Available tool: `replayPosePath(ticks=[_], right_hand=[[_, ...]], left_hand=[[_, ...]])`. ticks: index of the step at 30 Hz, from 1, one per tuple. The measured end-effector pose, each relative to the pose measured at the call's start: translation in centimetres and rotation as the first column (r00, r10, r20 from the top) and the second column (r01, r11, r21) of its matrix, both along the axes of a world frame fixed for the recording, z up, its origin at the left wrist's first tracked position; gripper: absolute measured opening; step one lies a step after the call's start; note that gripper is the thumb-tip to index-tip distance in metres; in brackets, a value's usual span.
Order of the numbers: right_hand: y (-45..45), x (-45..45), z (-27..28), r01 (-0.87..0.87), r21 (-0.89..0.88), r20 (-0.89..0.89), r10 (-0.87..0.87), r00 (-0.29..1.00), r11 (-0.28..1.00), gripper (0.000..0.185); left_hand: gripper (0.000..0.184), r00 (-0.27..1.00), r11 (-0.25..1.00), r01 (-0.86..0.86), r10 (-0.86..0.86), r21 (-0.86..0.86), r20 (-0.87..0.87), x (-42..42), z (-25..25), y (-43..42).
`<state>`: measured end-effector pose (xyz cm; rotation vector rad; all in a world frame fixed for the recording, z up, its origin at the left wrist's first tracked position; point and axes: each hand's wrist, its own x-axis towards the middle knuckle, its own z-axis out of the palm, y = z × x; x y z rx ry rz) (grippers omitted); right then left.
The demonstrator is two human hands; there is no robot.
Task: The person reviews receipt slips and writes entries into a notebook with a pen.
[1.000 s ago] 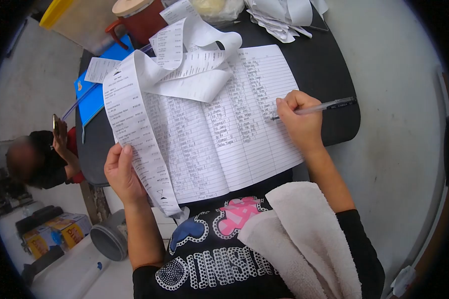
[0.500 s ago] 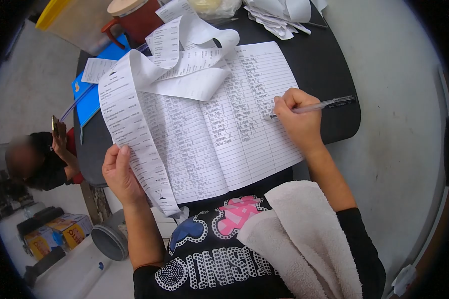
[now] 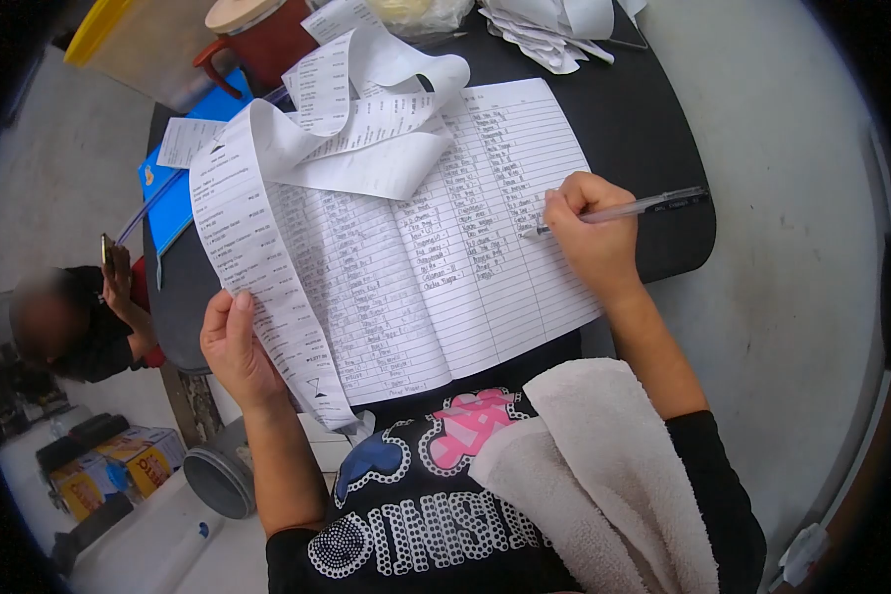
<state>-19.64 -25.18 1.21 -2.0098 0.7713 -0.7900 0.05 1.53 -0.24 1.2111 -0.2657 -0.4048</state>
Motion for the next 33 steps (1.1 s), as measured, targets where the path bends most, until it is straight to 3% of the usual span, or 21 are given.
replayPosePath(ticks=[33], right_hand=[[-0.19, -0.17, -0.13, -0.015, -0.002, 0.041, 0.015, 0.999, 1.0, 0.03]], left_hand=[[0.015, 1.0, 0.999, 0.031, -0.031, -0.013, 0.0, 0.16, -0.14, 0.08]])
